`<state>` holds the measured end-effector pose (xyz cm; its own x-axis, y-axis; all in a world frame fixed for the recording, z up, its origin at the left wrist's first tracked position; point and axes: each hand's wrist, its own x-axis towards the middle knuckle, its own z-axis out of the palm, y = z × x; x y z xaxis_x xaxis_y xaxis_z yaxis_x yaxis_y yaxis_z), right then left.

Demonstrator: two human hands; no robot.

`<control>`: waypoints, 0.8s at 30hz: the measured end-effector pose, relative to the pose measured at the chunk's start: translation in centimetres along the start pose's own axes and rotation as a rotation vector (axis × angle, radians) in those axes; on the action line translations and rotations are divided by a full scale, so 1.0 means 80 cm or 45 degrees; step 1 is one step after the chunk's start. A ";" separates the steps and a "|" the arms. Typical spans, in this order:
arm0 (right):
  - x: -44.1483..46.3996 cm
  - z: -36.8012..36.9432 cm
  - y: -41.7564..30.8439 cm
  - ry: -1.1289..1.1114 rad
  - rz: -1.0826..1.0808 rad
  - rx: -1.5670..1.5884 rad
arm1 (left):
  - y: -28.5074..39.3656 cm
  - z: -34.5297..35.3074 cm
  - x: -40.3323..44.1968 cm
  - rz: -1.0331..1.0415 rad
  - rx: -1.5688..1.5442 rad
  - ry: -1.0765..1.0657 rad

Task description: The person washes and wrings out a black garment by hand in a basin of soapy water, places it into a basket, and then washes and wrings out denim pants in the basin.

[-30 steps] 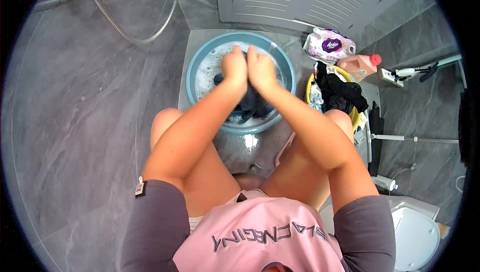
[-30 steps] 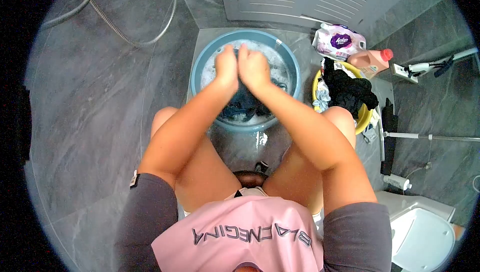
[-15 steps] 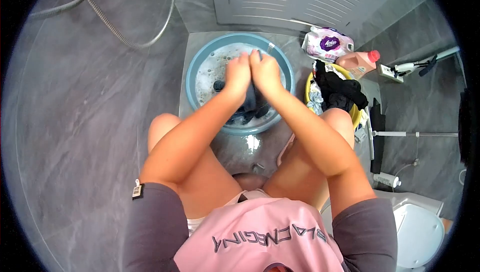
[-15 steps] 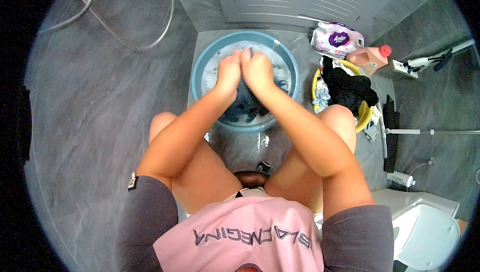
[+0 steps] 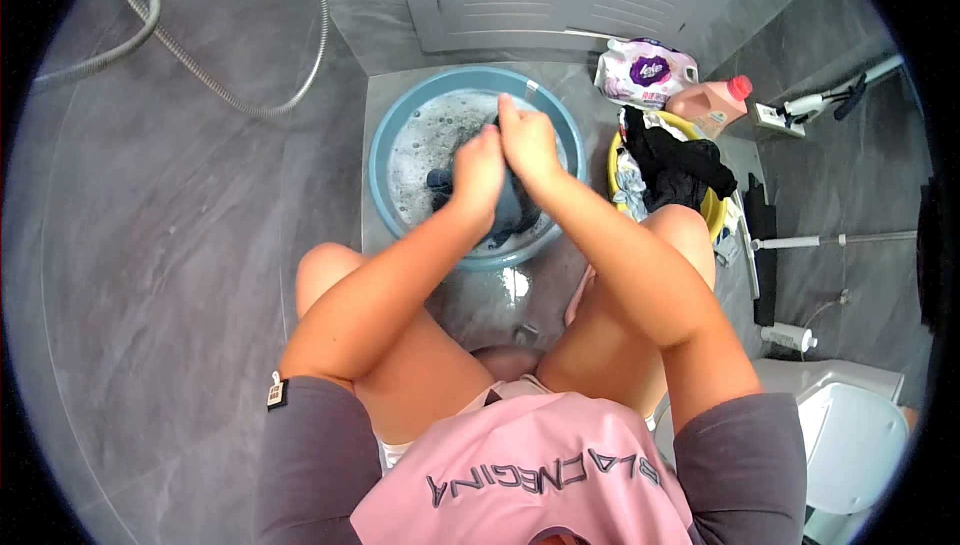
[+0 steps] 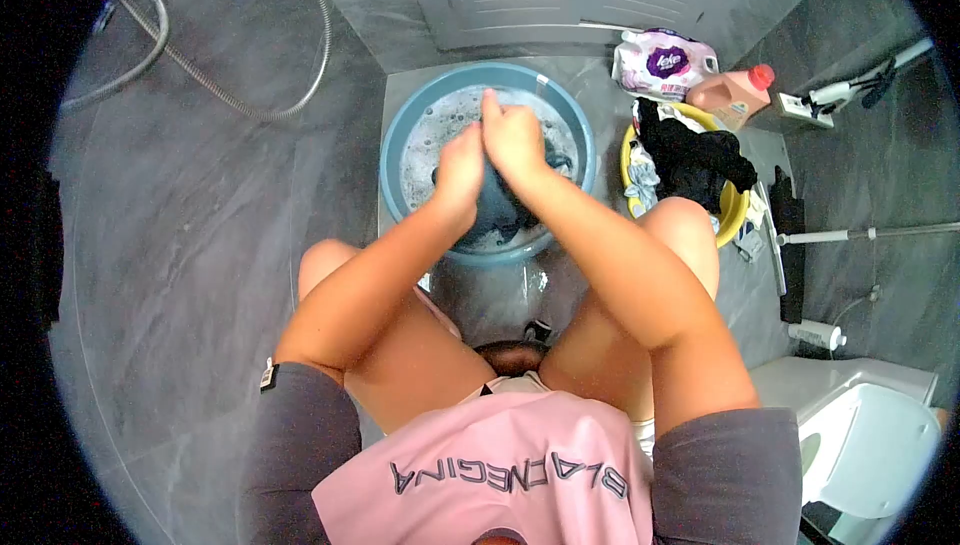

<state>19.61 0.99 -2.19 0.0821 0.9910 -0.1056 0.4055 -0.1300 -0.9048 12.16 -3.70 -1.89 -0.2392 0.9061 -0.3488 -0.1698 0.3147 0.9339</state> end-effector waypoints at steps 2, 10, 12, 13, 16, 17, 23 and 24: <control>0.003 0.000 0.010 0.028 0.112 0.268 | 0.002 0.004 -0.006 -0.009 0.103 -0.128; -0.074 0.014 -0.008 -0.244 -0.223 0.071 | 0.014 -0.037 0.045 -0.172 -0.243 0.188; -0.033 0.008 0.009 -0.178 -0.120 0.098 | 0.004 -0.025 0.021 -0.224 -0.268 0.118; -0.017 0.004 0.015 -0.099 -0.067 0.154 | 0.006 -0.016 -0.002 -0.070 0.083 0.003; -0.006 -0.001 0.023 -0.060 0.095 0.477 | -0.010 0.003 -0.019 0.015 0.066 -0.098; -0.012 0.004 0.024 -0.020 0.080 0.312 | -0.008 0.000 -0.014 0.020 0.069 -0.095; -0.086 0.025 0.010 -0.189 -0.282 0.264 | 0.003 -0.032 0.029 -0.216 -0.303 0.421; -0.070 0.020 0.010 -0.146 -0.214 0.228 | 0.006 -0.023 0.017 -0.212 -0.315 0.451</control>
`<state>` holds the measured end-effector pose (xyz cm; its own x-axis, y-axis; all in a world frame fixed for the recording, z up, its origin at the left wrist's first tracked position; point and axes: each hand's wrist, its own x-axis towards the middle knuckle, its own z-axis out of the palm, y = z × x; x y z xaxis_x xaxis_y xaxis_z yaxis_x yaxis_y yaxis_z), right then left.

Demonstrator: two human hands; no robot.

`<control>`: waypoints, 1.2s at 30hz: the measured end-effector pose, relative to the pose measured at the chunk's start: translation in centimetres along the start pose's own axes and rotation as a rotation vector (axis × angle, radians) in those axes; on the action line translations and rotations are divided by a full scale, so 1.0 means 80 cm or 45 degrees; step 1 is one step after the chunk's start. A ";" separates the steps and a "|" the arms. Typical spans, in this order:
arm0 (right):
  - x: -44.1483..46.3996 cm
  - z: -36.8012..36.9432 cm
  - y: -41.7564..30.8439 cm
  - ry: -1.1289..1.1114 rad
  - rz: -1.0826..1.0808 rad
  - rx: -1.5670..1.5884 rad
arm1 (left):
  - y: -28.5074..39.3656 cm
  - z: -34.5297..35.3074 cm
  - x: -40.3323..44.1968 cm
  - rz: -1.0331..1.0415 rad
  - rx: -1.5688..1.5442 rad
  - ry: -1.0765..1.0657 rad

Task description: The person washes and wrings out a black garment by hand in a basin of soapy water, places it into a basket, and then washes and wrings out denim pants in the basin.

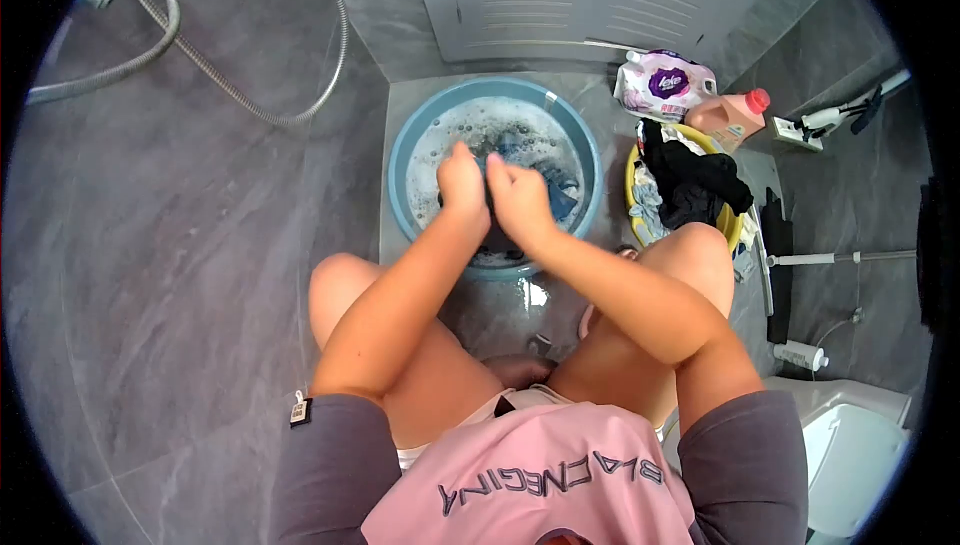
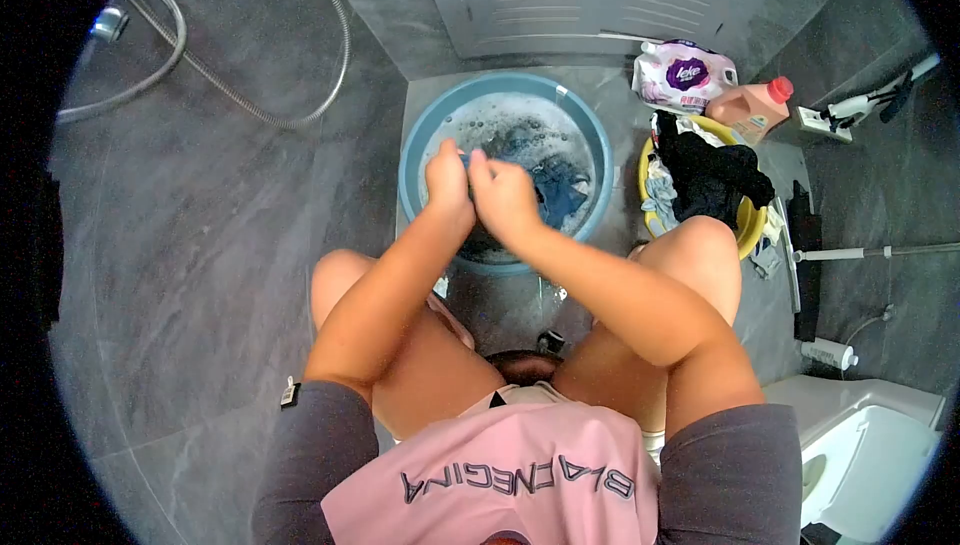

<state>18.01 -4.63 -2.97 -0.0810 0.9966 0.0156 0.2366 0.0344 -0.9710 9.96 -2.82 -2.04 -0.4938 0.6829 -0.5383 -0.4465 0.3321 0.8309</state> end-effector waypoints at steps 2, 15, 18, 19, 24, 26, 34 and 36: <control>0.037 -0.016 0.014 0.065 0.128 -0.040 | -0.015 0.008 -0.029 -0.014 0.042 -0.069; 0.047 -0.008 0.012 0.020 0.084 -0.098 | -0.013 0.005 -0.025 -0.065 -0.006 -0.113; 0.074 -0.013 0.024 0.101 0.265 0.025 | -0.039 0.013 -0.032 0.020 0.131 -0.291; 0.066 -0.007 0.020 0.090 0.266 0.022 | -0.034 0.011 -0.025 0.017 0.127 -0.282; 0.011 0.015 -0.004 -0.042 -0.075 -0.029 | 0.005 -0.007 0.027 -0.073 -0.315 -0.052; 0.016 0.015 -0.007 -0.080 -0.144 -0.098 | 0.013 -0.007 0.027 -0.136 -0.375 -0.031; 0.059 0.012 0.019 0.096 0.087 0.099 | -0.007 0.005 -0.002 0.014 0.055 -0.165; 0.029 0.021 0.002 0.042 -0.093 0.015 | 0.008 -0.005 0.025 0.043 -0.175 -0.147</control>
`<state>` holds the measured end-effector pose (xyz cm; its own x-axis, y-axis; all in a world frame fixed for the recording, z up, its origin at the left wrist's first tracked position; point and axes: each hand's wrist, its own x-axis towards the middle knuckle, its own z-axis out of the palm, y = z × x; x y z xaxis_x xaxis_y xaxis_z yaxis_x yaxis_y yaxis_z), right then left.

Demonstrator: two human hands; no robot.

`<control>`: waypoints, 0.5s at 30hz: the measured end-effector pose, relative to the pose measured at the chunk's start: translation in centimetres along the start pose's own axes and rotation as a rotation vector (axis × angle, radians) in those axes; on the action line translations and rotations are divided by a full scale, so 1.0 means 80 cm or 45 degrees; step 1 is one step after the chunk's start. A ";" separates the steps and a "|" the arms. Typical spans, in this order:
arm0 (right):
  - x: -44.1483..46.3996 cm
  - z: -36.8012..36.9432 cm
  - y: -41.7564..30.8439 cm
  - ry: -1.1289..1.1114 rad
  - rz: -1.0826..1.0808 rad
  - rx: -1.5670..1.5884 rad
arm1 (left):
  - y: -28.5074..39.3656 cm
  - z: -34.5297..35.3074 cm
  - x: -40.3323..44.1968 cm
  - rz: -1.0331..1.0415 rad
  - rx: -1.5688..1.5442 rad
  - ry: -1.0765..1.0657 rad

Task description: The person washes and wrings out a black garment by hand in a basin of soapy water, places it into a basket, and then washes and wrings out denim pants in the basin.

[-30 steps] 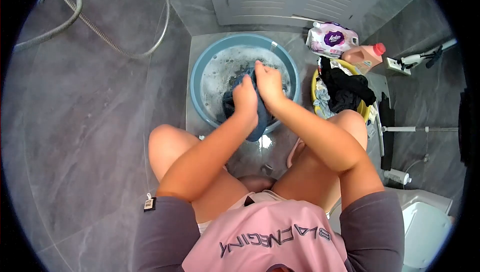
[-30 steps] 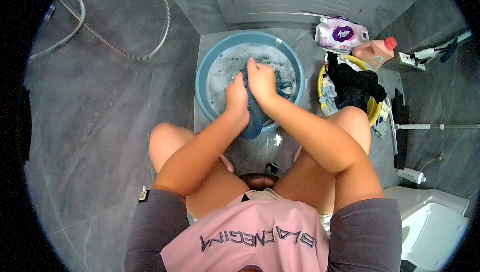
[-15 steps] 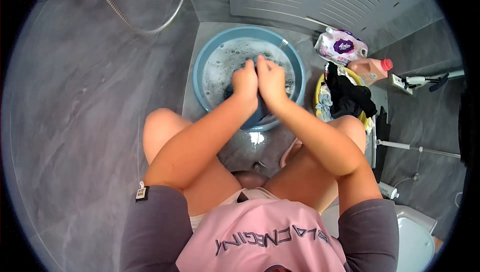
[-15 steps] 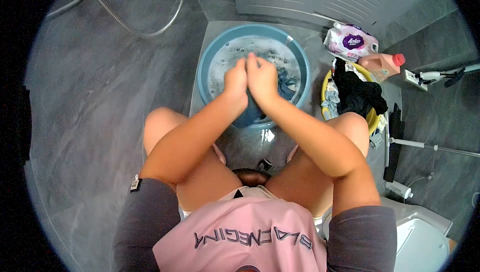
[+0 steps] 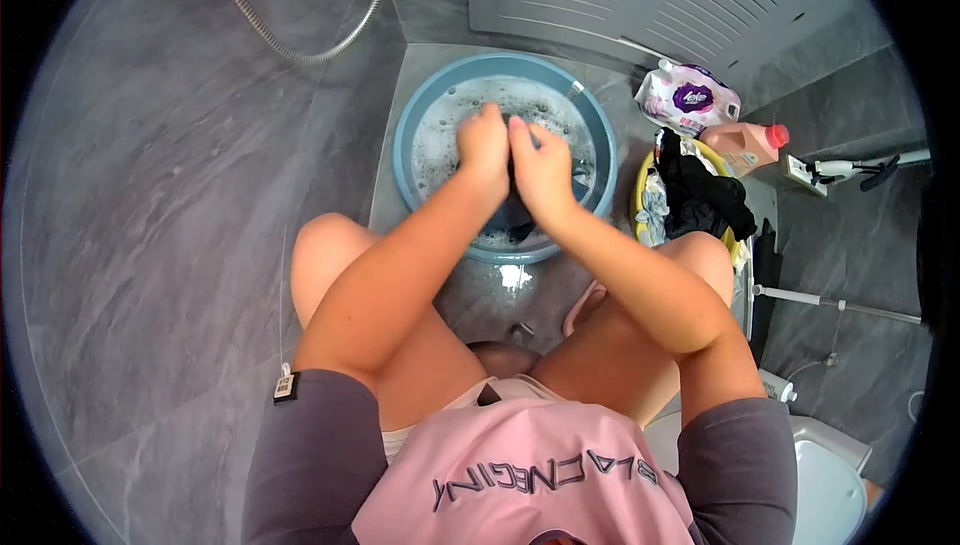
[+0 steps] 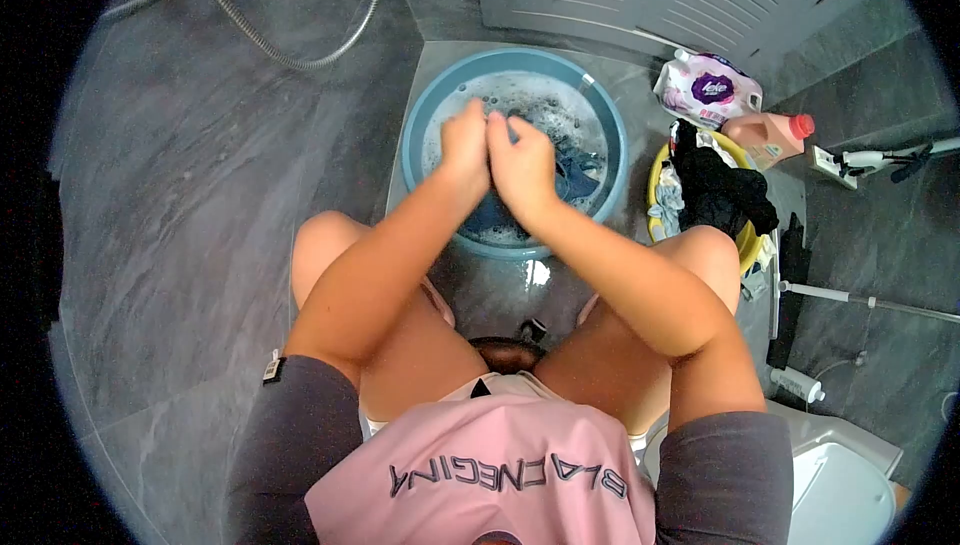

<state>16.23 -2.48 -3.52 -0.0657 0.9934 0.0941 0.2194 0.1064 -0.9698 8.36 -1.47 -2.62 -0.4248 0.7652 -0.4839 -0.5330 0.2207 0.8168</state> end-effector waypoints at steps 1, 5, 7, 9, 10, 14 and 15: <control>-0.011 0.002 -0.003 -0.062 -0.017 -0.019 | 0.007 -0.005 0.010 -0.019 0.044 0.068; 0.015 -0.012 -0.002 -0.033 -0.079 -0.027 | -0.021 -0.002 -0.003 0.029 0.179 -0.005; 0.045 -0.024 0.016 0.104 0.215 0.005 | -0.037 0.009 -0.034 0.110 0.476 -0.141; 0.038 -0.027 0.015 0.108 0.214 0.002 | -0.041 0.011 -0.038 -0.074 0.269 -0.199; 0.030 -0.023 0.013 0.080 0.172 -0.032 | -0.043 0.005 -0.025 -0.085 0.296 -0.176; -0.030 -0.009 -0.006 -0.141 -0.046 -0.061 | -0.004 -0.013 0.012 -0.123 0.149 -0.018; -0.037 -0.010 -0.008 -0.214 -0.022 -0.133 | 0.005 -0.013 0.017 -0.172 0.254 0.057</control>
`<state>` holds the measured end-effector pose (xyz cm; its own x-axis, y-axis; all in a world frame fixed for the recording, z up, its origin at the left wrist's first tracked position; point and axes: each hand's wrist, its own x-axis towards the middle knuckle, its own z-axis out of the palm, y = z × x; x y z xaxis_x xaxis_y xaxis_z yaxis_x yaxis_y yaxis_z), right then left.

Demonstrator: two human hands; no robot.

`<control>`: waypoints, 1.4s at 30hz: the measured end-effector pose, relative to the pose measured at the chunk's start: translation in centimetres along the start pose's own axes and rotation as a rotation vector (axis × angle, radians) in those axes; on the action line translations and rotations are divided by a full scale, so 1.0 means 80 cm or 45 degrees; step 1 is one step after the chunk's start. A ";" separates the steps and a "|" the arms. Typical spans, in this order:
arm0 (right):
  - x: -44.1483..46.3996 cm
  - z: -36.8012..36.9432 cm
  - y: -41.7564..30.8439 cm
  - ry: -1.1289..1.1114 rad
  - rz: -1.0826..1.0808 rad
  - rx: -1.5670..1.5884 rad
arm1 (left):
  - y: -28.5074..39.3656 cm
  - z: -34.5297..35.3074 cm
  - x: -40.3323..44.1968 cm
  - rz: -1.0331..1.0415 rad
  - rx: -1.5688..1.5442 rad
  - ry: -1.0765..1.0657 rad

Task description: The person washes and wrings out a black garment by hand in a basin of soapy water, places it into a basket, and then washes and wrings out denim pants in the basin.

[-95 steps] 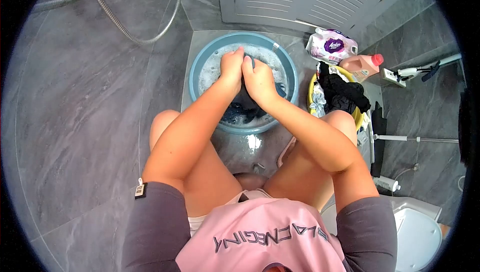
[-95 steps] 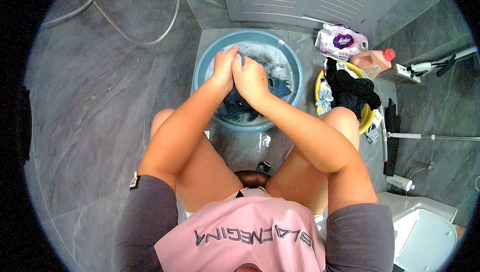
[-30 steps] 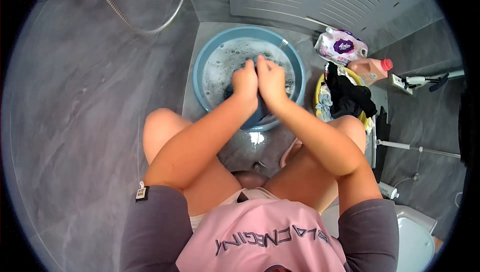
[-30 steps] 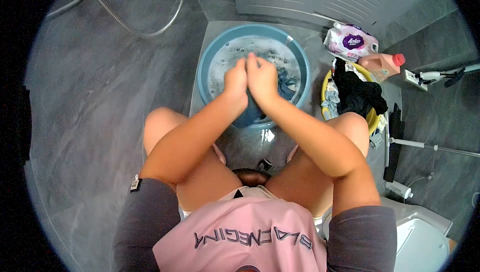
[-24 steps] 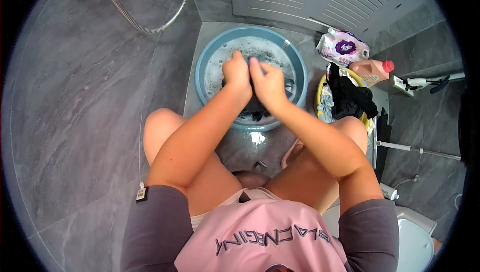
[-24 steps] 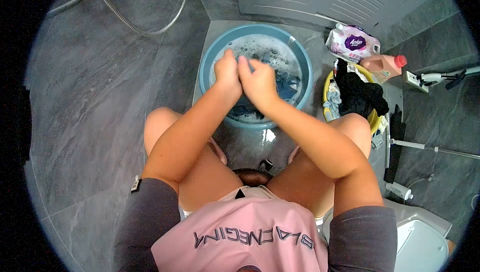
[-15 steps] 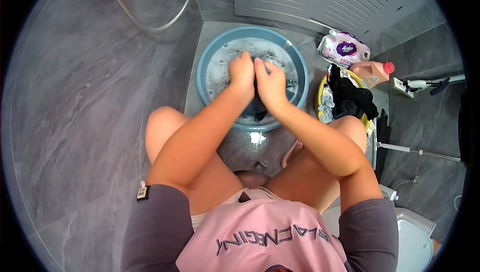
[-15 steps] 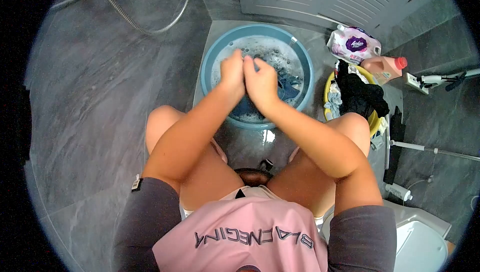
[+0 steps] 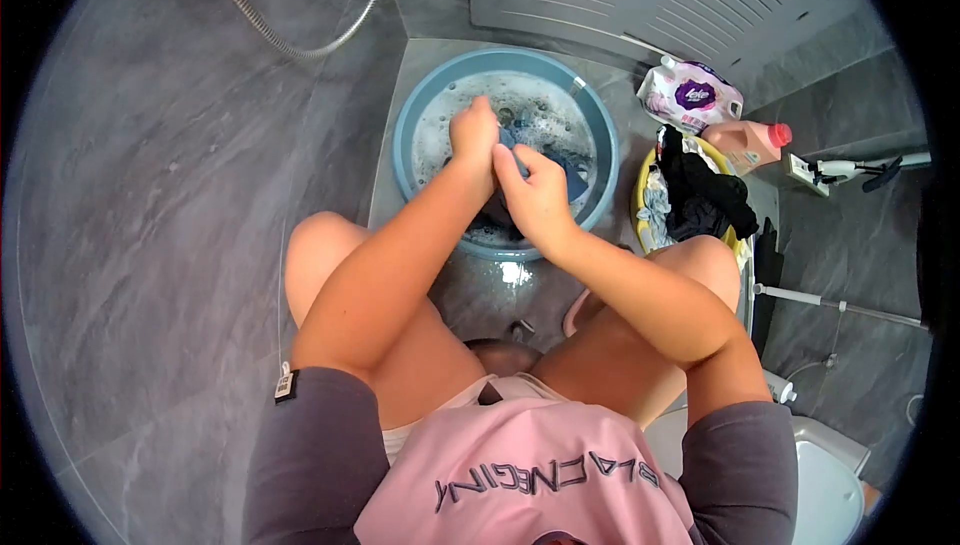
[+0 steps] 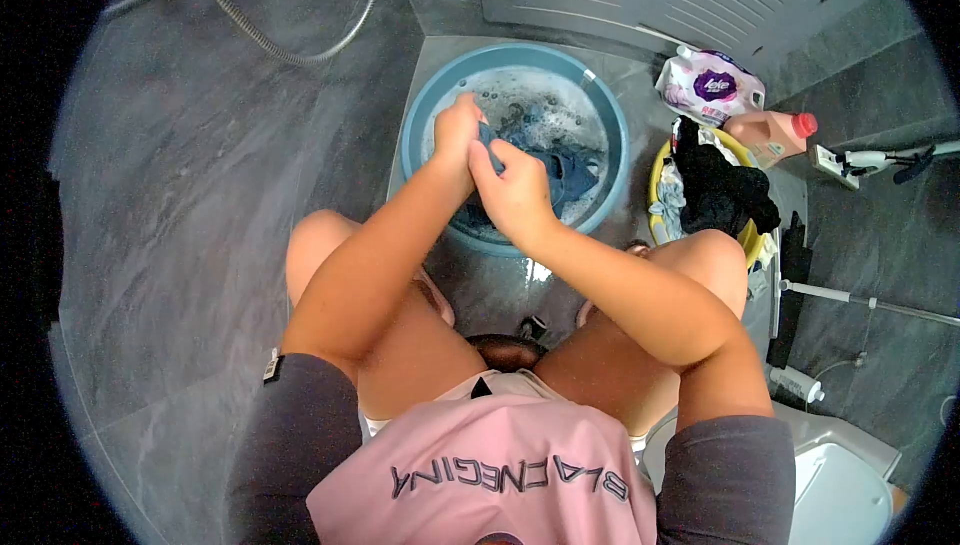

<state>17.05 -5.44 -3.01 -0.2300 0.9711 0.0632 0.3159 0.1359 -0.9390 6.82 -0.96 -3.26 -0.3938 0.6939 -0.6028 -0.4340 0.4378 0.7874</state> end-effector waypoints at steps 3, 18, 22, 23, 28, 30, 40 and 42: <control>0.042 -0.009 0.028 0.183 -0.011 0.050 | -0.041 0.014 -0.001 0.180 -0.023 -0.018; 0.090 -0.032 0.054 0.330 0.205 0.180 | -0.040 0.040 -0.033 0.342 0.444 -0.207; 0.074 -0.018 0.038 0.382 0.154 0.152 | -0.040 0.036 -0.014 0.327 0.171 -0.198; 0.066 -0.012 0.041 0.272 -0.063 -0.023 | -0.029 0.028 -0.003 0.319 0.091 -0.185; 0.027 -0.005 0.007 0.078 -0.103 -0.069 | -0.008 0.013 0.019 0.257 -0.026 -0.091; 0.051 -0.019 0.019 0.196 -0.059 -0.078 | -0.023 0.021 0.001 0.220 -0.107 -0.104; 0.027 -0.010 0.006 0.188 0.051 0.004 | -0.002 0.008 -0.005 0.166 -0.032 -0.310; 0.040 -0.020 0.013 0.108 0.015 -0.151 | -0.012 0.016 -0.021 0.209 -0.014 -0.243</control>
<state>18.13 -1.85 -3.19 -0.1489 0.9852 0.0853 0.4255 0.1417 -0.8938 8.92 -1.78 -2.84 -0.3003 0.8509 -0.4311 -0.3863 0.3047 0.8706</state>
